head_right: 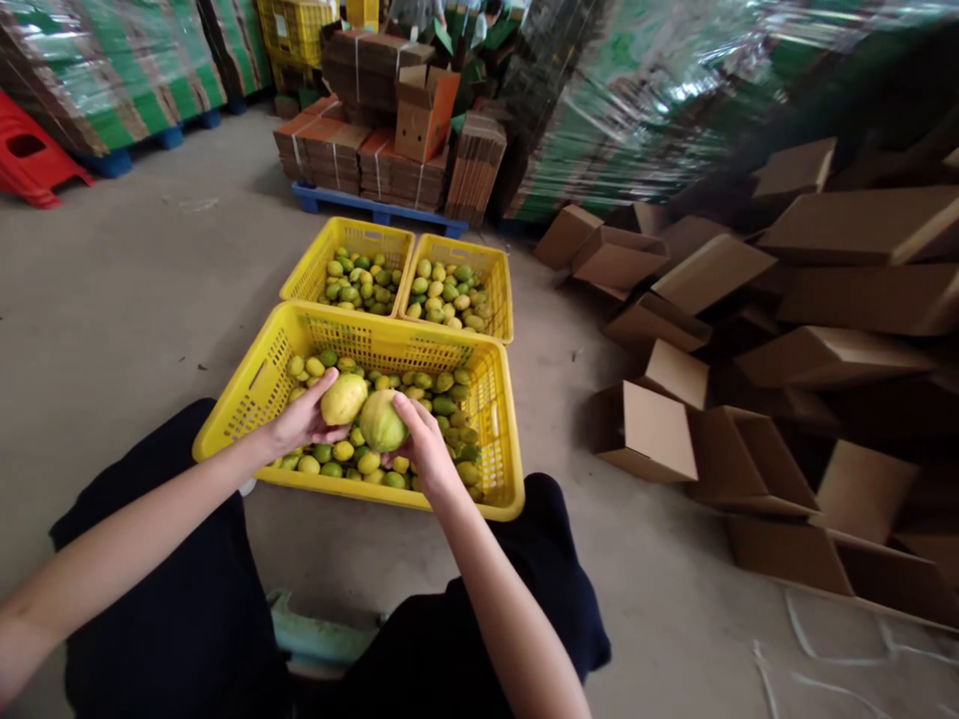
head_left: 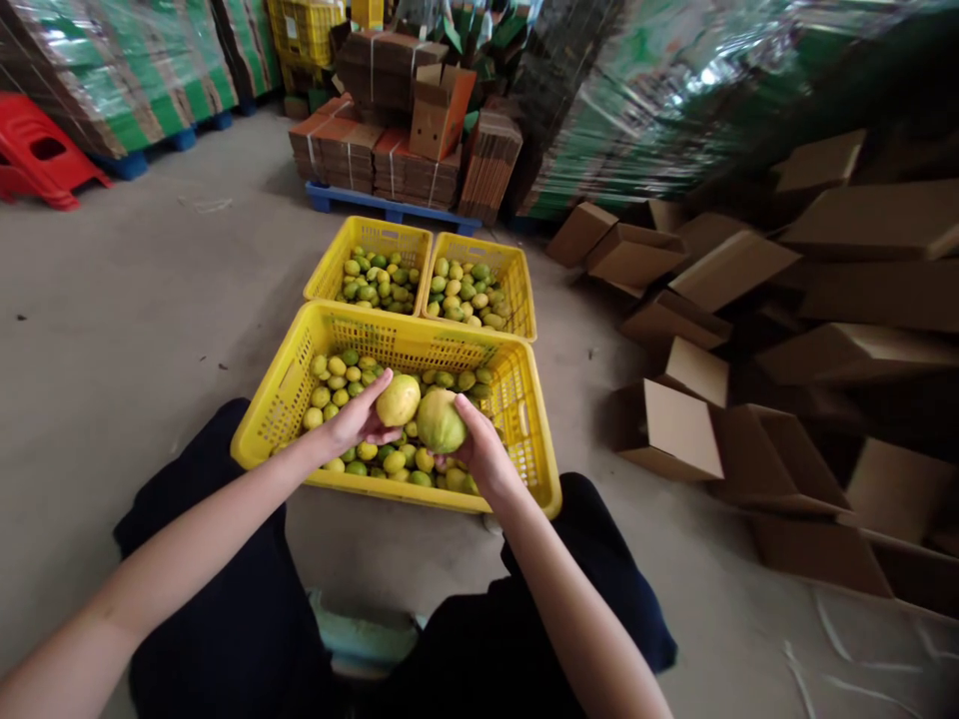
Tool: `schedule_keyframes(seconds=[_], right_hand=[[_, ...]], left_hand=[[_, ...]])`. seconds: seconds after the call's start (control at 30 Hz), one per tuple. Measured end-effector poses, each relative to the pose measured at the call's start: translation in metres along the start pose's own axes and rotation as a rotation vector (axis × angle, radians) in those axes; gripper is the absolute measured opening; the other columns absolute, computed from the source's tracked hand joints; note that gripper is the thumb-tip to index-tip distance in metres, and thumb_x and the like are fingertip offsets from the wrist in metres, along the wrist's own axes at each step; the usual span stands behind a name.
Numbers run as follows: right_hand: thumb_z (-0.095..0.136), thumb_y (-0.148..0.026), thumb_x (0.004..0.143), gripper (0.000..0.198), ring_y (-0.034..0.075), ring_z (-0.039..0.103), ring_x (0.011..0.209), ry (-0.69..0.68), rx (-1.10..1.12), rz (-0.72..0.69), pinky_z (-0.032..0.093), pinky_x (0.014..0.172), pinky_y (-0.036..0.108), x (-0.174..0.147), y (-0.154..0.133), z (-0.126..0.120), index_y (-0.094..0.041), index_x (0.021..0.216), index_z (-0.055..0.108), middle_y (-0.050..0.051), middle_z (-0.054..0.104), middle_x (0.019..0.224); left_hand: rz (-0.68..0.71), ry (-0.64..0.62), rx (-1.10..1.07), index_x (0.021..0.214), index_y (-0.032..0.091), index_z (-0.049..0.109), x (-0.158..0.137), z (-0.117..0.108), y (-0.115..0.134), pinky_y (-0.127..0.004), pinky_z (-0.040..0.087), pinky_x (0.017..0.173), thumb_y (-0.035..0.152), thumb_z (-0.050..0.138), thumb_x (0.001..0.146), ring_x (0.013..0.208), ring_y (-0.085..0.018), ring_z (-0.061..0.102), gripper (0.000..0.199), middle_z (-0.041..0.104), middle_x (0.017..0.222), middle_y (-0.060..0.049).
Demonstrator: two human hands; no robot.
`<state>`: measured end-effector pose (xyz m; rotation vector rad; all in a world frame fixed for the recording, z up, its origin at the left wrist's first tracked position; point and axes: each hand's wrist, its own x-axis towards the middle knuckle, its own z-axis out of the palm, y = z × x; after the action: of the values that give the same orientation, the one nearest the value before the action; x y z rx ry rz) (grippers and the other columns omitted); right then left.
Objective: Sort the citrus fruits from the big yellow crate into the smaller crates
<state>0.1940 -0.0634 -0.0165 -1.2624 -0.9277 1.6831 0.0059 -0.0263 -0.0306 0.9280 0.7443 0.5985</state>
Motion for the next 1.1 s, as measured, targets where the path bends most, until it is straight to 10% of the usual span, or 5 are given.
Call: schedule_keyframes(seconds=[0.23, 0.43, 0.93, 1.1], right_hand=[[0.078, -0.059, 0.066, 0.049, 0.022, 0.069, 0.070, 0.149, -0.035, -0.149, 0.057, 0.059, 0.033, 0.000, -0.003, -0.004, -0.022, 0.093, 0.061, 0.002, 0.072, 0.079], [0.091, -0.036, 0.054, 0.061, 0.025, 0.071, 0.093, 0.180, -0.140, -0.433, 0.058, 0.085, 0.041, -0.003, -0.007, -0.008, -0.027, 0.103, 0.056, 0.001, 0.074, 0.095], [0.079, -0.050, 0.067, 0.044, 0.021, 0.069, 0.086, 0.260, 0.078, -0.244, 0.057, 0.071, 0.033, 0.011, 0.006, -0.009, -0.024, 0.098, 0.062, 0.002, 0.071, 0.093], [0.087, -0.040, 0.058, 0.058, 0.022, 0.068, 0.094, 0.117, 0.013, -0.208, 0.056, 0.084, 0.036, 0.012, 0.013, -0.003, -0.024, 0.106, 0.059, 0.003, 0.071, 0.102]], left_hand=[[0.216, 0.199, 0.023, 0.104, 0.018, 0.063, 0.003, -0.006, -0.004, -0.026, 0.050, 0.067, 0.072, 0.071, 0.068, 0.081, -0.018, 0.063, 0.065, 0.068, 0.091, -0.007], [0.420, 0.274, 0.189, 0.114, 0.020, 0.061, 0.001, -0.007, 0.005, -0.037, 0.047, 0.099, 0.042, 0.089, 0.060, 0.114, -0.026, 0.058, 0.064, 0.064, 0.121, -0.009], [0.140, 0.413, -0.149, 0.125, 0.019, 0.055, 0.011, -0.007, -0.010, -0.042, 0.058, 0.087, 0.036, 0.062, 0.092, 0.090, -0.022, 0.072, 0.039, 0.069, 0.112, -0.011], [0.133, 0.347, -0.052, 0.118, 0.020, 0.056, 0.009, 0.000, -0.014, -0.037, 0.055, 0.091, 0.039, 0.081, 0.073, 0.101, -0.024, 0.067, 0.055, 0.066, 0.116, -0.010]])
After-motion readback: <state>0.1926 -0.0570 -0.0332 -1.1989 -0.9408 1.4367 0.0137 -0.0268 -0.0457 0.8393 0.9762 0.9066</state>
